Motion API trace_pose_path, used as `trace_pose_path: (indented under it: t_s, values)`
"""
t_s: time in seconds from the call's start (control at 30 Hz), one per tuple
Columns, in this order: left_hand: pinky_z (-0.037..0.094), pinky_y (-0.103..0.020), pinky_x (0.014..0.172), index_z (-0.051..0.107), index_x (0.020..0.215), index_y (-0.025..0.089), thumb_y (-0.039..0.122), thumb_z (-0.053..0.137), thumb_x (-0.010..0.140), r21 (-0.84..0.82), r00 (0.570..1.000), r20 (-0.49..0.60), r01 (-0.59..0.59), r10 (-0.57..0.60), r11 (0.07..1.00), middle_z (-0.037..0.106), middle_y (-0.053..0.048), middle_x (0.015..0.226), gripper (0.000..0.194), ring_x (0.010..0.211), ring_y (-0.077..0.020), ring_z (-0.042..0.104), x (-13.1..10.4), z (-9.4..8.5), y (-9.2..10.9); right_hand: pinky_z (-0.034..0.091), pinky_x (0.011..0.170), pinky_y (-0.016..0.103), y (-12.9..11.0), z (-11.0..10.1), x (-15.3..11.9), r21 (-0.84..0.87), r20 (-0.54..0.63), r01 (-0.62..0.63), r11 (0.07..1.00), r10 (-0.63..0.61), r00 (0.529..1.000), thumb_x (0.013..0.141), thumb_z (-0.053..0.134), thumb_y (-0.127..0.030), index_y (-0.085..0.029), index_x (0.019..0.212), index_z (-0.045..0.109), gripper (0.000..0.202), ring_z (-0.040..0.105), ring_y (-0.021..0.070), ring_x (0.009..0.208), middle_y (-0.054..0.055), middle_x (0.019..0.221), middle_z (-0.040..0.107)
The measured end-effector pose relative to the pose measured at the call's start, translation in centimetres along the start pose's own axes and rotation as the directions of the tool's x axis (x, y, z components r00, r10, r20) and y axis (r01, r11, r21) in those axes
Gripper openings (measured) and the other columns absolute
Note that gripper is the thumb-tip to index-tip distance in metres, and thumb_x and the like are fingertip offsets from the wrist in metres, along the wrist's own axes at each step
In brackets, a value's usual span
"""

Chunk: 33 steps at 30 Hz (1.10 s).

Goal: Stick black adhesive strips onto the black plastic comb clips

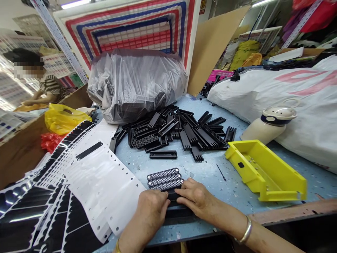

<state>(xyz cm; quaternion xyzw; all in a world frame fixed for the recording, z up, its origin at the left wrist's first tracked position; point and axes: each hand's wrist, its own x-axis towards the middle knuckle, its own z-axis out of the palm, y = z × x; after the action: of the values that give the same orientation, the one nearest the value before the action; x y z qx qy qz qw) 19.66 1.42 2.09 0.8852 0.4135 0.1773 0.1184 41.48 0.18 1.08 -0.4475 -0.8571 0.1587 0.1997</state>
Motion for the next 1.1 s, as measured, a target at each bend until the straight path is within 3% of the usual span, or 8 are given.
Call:
trace_pose_path:
  t_s: [0.2, 0.37, 0.6, 0.83, 0.97, 1.03, 1.1]
  values:
    - [0.05, -0.026, 0.057, 0.069, 0.077, 0.021, 0.014, 0.058, 0.082, -0.083, 0.999, -0.038, 0.002, -0.006, 0.997, 0.072, -0.004, 0.067, 0.014, 0.06, -0.0194, 0.067, 0.0, 0.2, -0.3, 0.051, 0.075, 0.034, -0.3, 0.0, -0.2, 0.008, -0.039, -0.014, 1.0, 0.014, 0.999, 0.092, 0.063, -0.021, -0.019, 0.103, 0.073, 0.015, 0.061, 0.022, 0.084, 0.006, 0.084, 0.066]
    - [0.05, -0.026, 0.057, 0.068, 0.075, 0.021, 0.013, 0.058, 0.08, -0.048, 0.999, -0.03, 0.007, -0.009, 0.999, 0.072, -0.005, 0.068, 0.014, 0.06, -0.0196, 0.067, -0.1, 0.2, -0.1, 0.055, 0.082, 0.035, 0.4, -0.5, -1.7, 0.111, -0.067, -0.154, 0.982, 0.162, 0.985, 0.083, 0.073, -0.022, -0.019, 0.109, 0.069, 0.027, 0.064, 0.0219, 0.091, 0.006, 0.095, 0.067]
    - [0.047, -0.031, 0.057, 0.064, 0.075, 0.019, 0.011, 0.062, 0.073, 0.031, 0.998, 0.037, 0.055, -0.056, 0.998, 0.07, -0.006, 0.073, 0.009, 0.064, -0.0241, 0.066, 0.4, -0.4, 0.9, 0.053, 0.073, 0.031, 0.9, -0.7, -2.9, 0.126, 0.001, -0.279, 0.952, 0.282, 0.96, 0.079, 0.072, -0.016, -0.019, 0.107, 0.069, 0.028, 0.064, 0.0195, 0.079, 0.003, 0.085, 0.065]
    - [0.048, -0.037, 0.068, 0.061, 0.08, 0.019, 0.01, 0.066, 0.074, -0.026, 0.992, -0.094, -0.083, 0.08, 0.996, 0.065, -0.005, 0.08, 0.012, 0.074, -0.0243, 0.059, 1.2, -0.1, 2.5, 0.052, 0.068, 0.027, 0.0, -0.7, -2.1, 0.191, 0.009, -0.32, 0.928, 0.324, 0.946, 0.075, 0.071, -0.01, -0.02, 0.097, 0.071, 0.024, 0.064, 0.0169, 0.072, 0.0, 0.079, 0.065]
    - [0.046, -0.041, 0.075, 0.06, 0.08, 0.018, 0.008, 0.065, 0.076, -0.023, 0.993, -0.055, -0.105, 0.104, 0.994, 0.065, -0.005, 0.082, 0.012, 0.078, -0.0241, 0.056, 1.6, 0.3, 3.1, 0.052, 0.062, 0.026, 2.5, -2.1, -3.4, 0.154, -0.15, -0.312, 0.938, 0.334, 0.93, 0.084, 0.064, -0.018, -0.018, 0.094, 0.073, 0.013, 0.065, 0.0173, 0.065, 0.003, 0.075, 0.067]
    - [0.045, -0.042, 0.075, 0.061, 0.08, 0.018, 0.007, 0.064, 0.075, 0.006, 0.993, -0.052, -0.109, 0.109, 0.994, 0.065, -0.006, 0.081, 0.012, 0.076, -0.0242, 0.055, 1.8, 0.5, 3.2, 0.052, 0.063, 0.029, 4.7, -3.3, -4.3, 0.003, -0.249, -0.389, 0.921, 0.377, 0.892, 0.091, 0.055, -0.023, -0.019, 0.091, 0.072, 0.018, 0.066, 0.0196, 0.067, 0.005, 0.077, 0.069]
    - [0.044, -0.041, 0.073, 0.06, 0.075, 0.017, 0.005, 0.061, 0.076, 0.044, 0.993, -0.044, -0.11, 0.112, 0.993, 0.065, -0.006, 0.077, 0.012, 0.074, -0.0237, 0.054, 1.9, 0.7, 3.2, 0.052, 0.068, 0.032, 7.0, -4.5, -4.8, -0.198, -0.259, -0.508, 0.838, 0.455, 0.852, 0.091, 0.052, -0.024, -0.018, 0.092, 0.072, 0.02, 0.067, 0.0223, 0.073, 0.008, 0.081, 0.07]
